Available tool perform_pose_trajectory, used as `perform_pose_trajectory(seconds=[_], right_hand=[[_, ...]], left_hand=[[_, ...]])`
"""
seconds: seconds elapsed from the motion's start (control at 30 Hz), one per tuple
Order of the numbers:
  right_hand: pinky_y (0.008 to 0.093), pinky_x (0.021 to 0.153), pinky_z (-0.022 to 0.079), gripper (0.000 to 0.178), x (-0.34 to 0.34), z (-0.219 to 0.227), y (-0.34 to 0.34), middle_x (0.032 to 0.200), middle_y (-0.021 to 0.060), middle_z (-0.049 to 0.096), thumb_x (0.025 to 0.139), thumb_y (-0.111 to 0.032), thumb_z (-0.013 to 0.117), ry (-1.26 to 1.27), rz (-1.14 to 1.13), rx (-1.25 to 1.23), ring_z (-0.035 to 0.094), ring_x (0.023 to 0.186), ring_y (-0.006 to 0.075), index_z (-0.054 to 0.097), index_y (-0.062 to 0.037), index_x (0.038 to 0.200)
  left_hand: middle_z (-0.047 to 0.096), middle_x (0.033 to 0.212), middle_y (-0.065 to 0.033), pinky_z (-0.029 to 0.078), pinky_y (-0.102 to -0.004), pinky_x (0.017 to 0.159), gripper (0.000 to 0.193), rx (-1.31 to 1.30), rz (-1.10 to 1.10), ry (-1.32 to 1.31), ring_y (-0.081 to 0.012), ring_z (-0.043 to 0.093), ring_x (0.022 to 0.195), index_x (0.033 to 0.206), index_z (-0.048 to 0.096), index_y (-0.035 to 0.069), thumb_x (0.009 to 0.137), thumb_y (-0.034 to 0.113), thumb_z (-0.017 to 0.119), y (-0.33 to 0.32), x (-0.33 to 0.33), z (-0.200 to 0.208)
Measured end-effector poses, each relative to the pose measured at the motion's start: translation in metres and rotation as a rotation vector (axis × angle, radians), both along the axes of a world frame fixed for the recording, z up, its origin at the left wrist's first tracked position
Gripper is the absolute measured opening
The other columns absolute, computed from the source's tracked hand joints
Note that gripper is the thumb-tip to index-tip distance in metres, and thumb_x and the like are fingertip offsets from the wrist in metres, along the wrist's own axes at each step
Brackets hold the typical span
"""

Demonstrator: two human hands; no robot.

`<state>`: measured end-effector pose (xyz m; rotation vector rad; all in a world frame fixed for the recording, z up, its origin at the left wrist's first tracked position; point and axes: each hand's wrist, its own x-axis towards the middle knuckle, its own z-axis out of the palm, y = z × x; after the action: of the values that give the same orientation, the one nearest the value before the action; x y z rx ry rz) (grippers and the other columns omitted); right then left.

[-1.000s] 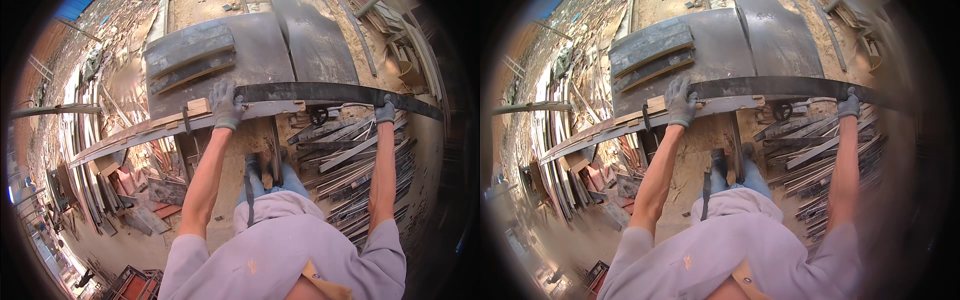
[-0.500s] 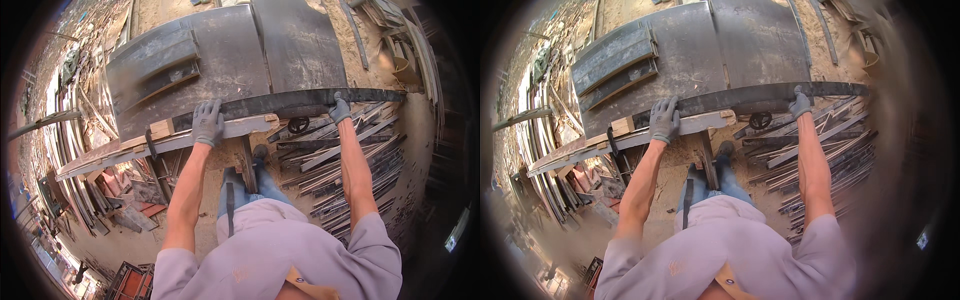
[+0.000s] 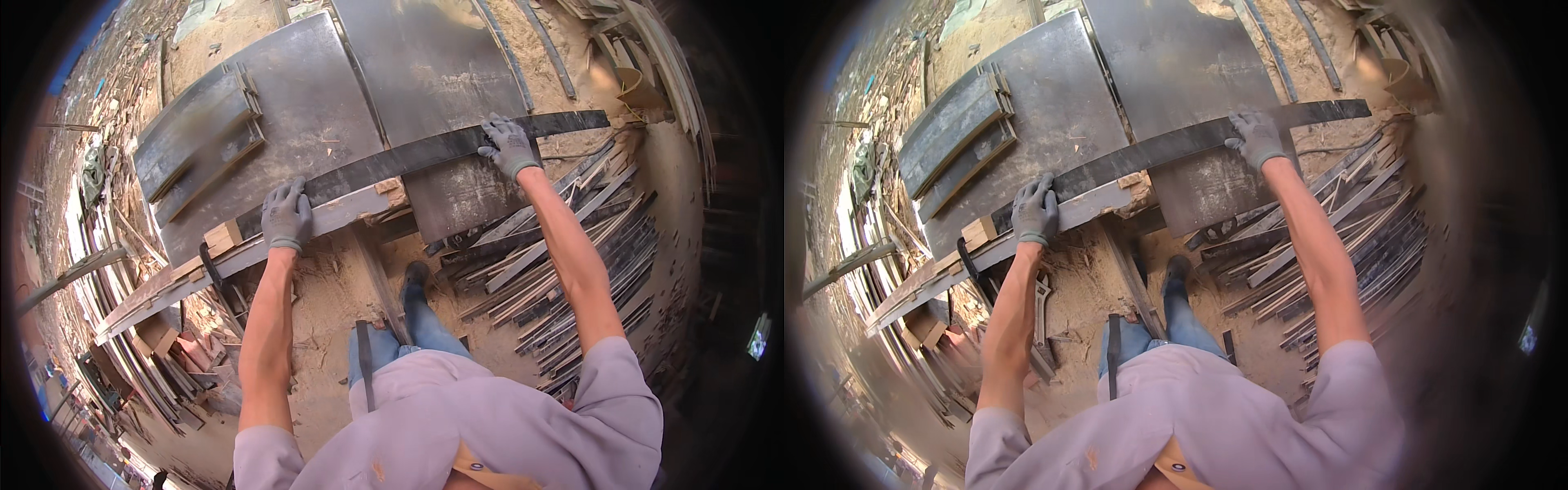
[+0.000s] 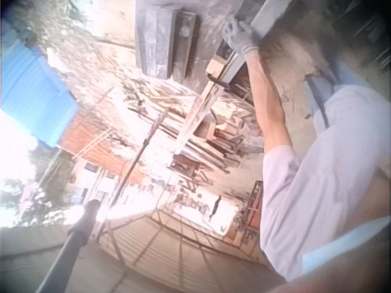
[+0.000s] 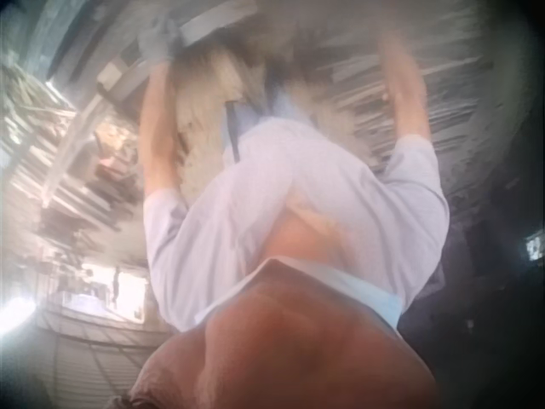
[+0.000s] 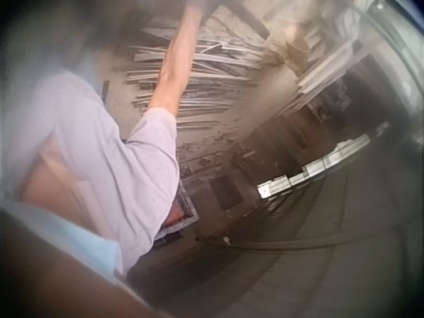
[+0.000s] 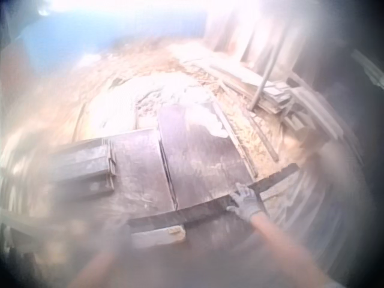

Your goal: The person selects long wooden planks from a pile, carries them to a table saw, and cuts them into shorter pieces. The person repeatedly positions each plank, operates the saw, and stacks the cut pieces on the table.

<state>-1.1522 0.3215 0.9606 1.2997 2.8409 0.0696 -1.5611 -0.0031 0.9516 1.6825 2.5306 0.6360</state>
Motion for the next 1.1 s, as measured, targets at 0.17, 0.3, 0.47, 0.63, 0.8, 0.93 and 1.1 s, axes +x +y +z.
perform_pose_trajectory(seconds=[0.17, 0.3, 0.47, 0.63, 0.8, 0.93, 1.1], right_hand=[[0.0472, 0.119, 0.043, 0.061, 0.023, -0.050, 0.008, 0.148, 0.0107, 0.065, 0.092, -0.039, 0.080, 0.111, 0.095, 0.096, 0.056, 0.140, 0.0339, 0.067, -0.0111, 0.144], [0.0466, 0.125, 0.038, 0.067, 0.015, -0.042, -0.001, 0.158, 0.0127, 0.058, 0.094, -0.042, 0.077, 0.015, 0.047, -0.030, 0.049, 0.149, 0.0334, 0.061, -0.0118, 0.152], [0.0468, 0.122, 0.040, 0.069, 0.015, -0.026, -0.017, 0.156, 0.0115, 0.060, 0.093, -0.046, 0.077, 0.018, -0.080, 0.002, 0.051, 0.146, 0.0332, 0.061, -0.0126, 0.152], [0.0584, 0.126, 0.033, 0.063, 0.040, -0.004, -0.079, 0.168, 0.0049, 0.047, 0.097, -0.055, 0.072, 0.197, -0.354, -0.290, 0.038, 0.157, 0.0331, 0.064, -0.0198, 0.149], [0.0645, 0.124, 0.030, 0.142, 0.051, -0.012, -0.171, 0.174, 0.0282, 0.018, 0.068, -0.068, 0.091, 0.379, -1.107, -0.352, 0.026, 0.157, 0.0518, 0.017, -0.0018, 0.170], [0.0511, 0.105, 0.053, 0.110, 0.061, -0.015, -0.220, 0.147, 0.0290, 0.061, 0.074, -0.054, 0.089, 0.701, -1.435, -0.594, 0.065, 0.129, 0.0428, 0.044, 0.0034, 0.156], [0.0324, 0.070, 0.055, 0.038, 0.063, 0.089, -0.239, 0.087, 0.0024, 0.076, 0.073, -0.022, 0.095, 1.475, -1.290, -0.689, 0.068, 0.075, 0.0111, 0.077, 0.0003, 0.099]], left_hand=[[0.074, 0.127, -0.0094, 0.049, -0.0457, 0.112, 0.036, 0.019, 0.002, 0.000, -0.0348, 0.064, 0.127, 0.132, 0.075, 0.019, 0.099, 0.022, 0.059, 0.001, 0.005, -0.011], [0.074, 0.126, -0.0081, 0.049, -0.0454, 0.112, 0.038, 0.011, 0.019, 0.011, -0.0336, 0.064, 0.126, 0.133, 0.075, 0.022, 0.100, 0.025, 0.058, -0.010, 0.003, -0.014], [0.072, 0.131, -0.0082, 0.049, -0.0444, 0.112, 0.040, -0.040, 0.055, 0.002, -0.0324, 0.063, 0.128, 0.136, 0.074, 0.025, 0.101, 0.028, 0.055, -0.003, 0.008, 0.000], [0.070, 0.128, -0.0112, 0.050, -0.0457, 0.108, 0.042, -0.049, 0.059, -0.013, -0.0338, 0.063, 0.126, 0.138, 0.073, 0.020, 0.101, 0.026, 0.055, -0.001, 0.007, -0.005], [0.070, 0.126, -0.0171, 0.047, -0.0480, 0.108, 0.038, -0.012, -0.029, 0.060, -0.0384, 0.062, 0.121, 0.134, 0.073, 0.011, 0.101, 0.022, 0.057, 0.006, 0.015, 0.002], [0.067, 0.121, -0.0247, 0.046, -0.0528, 0.106, 0.039, -0.059, -0.037, 0.156, -0.0438, 0.061, 0.117, 0.131, 0.072, 0.006, 0.099, 0.026, 0.061, 0.008, 0.032, 0.026], [0.064, 0.124, -0.0237, 0.043, -0.0536, 0.107, 0.039, -0.175, 0.059, 0.105, -0.0439, 0.057, 0.121, 0.128, 0.070, 0.003, 0.098, 0.028, 0.064, 0.006, 0.047, 0.082]])
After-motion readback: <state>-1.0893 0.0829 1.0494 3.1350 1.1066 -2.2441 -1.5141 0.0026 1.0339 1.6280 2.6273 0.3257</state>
